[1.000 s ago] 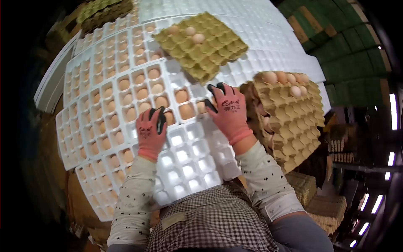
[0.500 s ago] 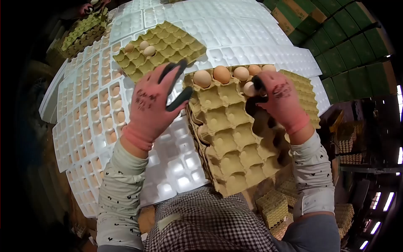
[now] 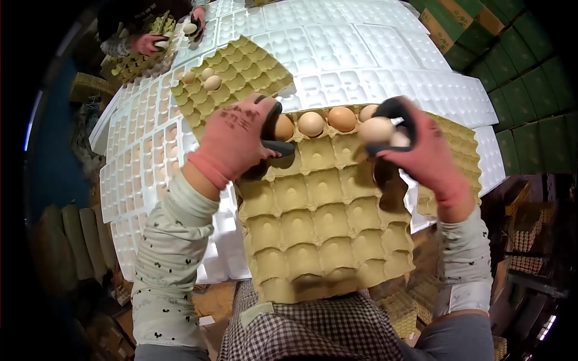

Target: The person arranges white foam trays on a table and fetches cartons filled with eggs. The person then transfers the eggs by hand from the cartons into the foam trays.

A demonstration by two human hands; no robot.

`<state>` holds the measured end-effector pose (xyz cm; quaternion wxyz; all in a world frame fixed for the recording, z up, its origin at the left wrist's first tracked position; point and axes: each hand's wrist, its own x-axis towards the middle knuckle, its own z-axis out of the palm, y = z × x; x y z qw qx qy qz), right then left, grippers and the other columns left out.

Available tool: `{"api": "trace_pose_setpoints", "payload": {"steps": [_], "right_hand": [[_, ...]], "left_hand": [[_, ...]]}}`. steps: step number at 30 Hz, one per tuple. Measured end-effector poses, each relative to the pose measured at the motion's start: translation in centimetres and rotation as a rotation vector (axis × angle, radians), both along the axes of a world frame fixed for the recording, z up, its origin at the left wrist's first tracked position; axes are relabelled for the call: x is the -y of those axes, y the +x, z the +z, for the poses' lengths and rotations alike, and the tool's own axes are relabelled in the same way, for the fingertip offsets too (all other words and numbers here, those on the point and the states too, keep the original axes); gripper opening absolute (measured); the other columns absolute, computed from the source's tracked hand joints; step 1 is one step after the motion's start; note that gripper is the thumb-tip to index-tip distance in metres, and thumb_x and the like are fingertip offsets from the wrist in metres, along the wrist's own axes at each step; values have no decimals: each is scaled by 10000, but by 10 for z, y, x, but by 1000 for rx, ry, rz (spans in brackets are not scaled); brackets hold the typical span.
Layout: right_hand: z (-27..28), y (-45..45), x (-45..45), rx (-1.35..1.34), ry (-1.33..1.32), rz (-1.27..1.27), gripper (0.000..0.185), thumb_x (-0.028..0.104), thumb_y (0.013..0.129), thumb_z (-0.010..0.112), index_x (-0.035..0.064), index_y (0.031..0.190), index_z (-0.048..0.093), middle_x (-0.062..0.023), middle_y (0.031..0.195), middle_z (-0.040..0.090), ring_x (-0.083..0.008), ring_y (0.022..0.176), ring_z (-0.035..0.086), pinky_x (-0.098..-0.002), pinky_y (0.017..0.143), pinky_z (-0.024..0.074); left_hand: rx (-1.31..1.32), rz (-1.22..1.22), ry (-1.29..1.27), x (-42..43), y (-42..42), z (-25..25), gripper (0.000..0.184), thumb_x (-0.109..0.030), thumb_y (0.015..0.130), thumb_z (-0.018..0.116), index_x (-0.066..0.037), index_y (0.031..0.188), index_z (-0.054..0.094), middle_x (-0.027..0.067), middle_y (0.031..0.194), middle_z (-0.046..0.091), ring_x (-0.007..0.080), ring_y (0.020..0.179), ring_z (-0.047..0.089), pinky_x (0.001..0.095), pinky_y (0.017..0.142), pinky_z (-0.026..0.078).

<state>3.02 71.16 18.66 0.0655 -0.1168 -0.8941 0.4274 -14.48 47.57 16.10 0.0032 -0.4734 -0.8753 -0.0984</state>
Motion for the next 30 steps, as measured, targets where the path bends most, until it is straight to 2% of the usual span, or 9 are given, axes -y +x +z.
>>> {"api": "trace_pose_setpoints", "payload": {"steps": [2, 4, 6, 8, 12, 18, 22, 25, 30], "right_hand": [[7, 15, -21, -97, -719, -135, 563, 109, 722, 755, 60, 1259, 594, -39, 1151, 618, -146, 961, 614, -299, 810, 521], [11, 18, -45, 13, -543, -109, 599, 76, 744, 730, 59, 1321, 571, -15, 1160, 603, -144, 995, 604, -291, 856, 513], [-4, 7, -49, -129, 276, -3, 601, 109, 719, 795, 146, 1287, 604, -62, 1113, 595, -207, 992, 610, -315, 851, 514], [-5, -6, -31, 25, 586, -39, 646, 169, 653, 855, 200, 1255, 622, -105, 1146, 584, -282, 1016, 613, -371, 845, 523], [-14, -20, -24, 2, 814, -28, 555, 167, 661, 842, 186, 1183, 655, -83, 1224, 568, -290, 1061, 599, -383, 872, 513], [3, 15, -15, -221, 185, -219, 491, 49, 792, 675, 19, 1275, 591, -113, 1272, 580, -224, 1133, 584, -320, 965, 468], [9, 43, 32, -165, 45, -300, 493, 157, 884, 594, -41, 1331, 528, -135, 1316, 574, -222, 1138, 578, -325, 960, 469], [27, 54, 101, -111, 49, -163, 496, 259, 966, 544, -32, 1366, 502, -149, 1305, 589, -210, 1172, 564, -327, 941, 467], [7, 41, 244, -90, 13, -20, 844, 562, 755, 730, -42, 1311, 531, -216, 1357, 523, -330, 1240, 529, -426, 993, 456]], "left_hand": [[104, -79, 221, -2, -2, 5, 577, -177, 682, 827, -106, 1199, 580, 125, 1114, 626, 319, 969, 640, 373, 830, 519], [286, -136, 428, 0, -7, 9, 607, -118, 667, 816, -87, 1219, 566, 124, 1159, 624, 316, 987, 645, 391, 845, 525], [106, -117, 310, -8, -6, 7, 527, -198, 698, 807, -118, 1179, 609, 121, 1220, 591, 298, 975, 651, 375, 798, 536], [-166, -84, 120, -26, 7, 12, 447, -227, 716, 795, -132, 1123, 638, 114, 1214, 574, 280, 945, 655, 369, 774, 542], [-49, -30, -38, -39, 21, 12, 463, -263, 638, 853, -118, 1038, 670, 136, 1171, 542, 301, 955, 637, 362, 819, 527], [921, -226, 995, 57, 5, -17, 558, 8, 692, 773, 2, 1231, 631, 121, 1298, 504, 221, 1072, 622, 348, 940, 552], [1302, 130, 1086, 179, 22, -66, 577, -22, 716, 753, 23, 1264, 580, 103, 1323, 505, 211, 1160, 561, 338, 984, 488], [863, 499, 864, 281, -1, -124, 569, -49, 737, 733, -46, 1283, 571, 104, 1303, 515, 248, 1168, 558, 327, 1021, 429], [-3, 785, 172, 389, -76, -152, 529, -257, 745, 790, -173, 1233, 603, 130, 1296, 515, 295, 1138, 582, 394, 888, 513]]}}
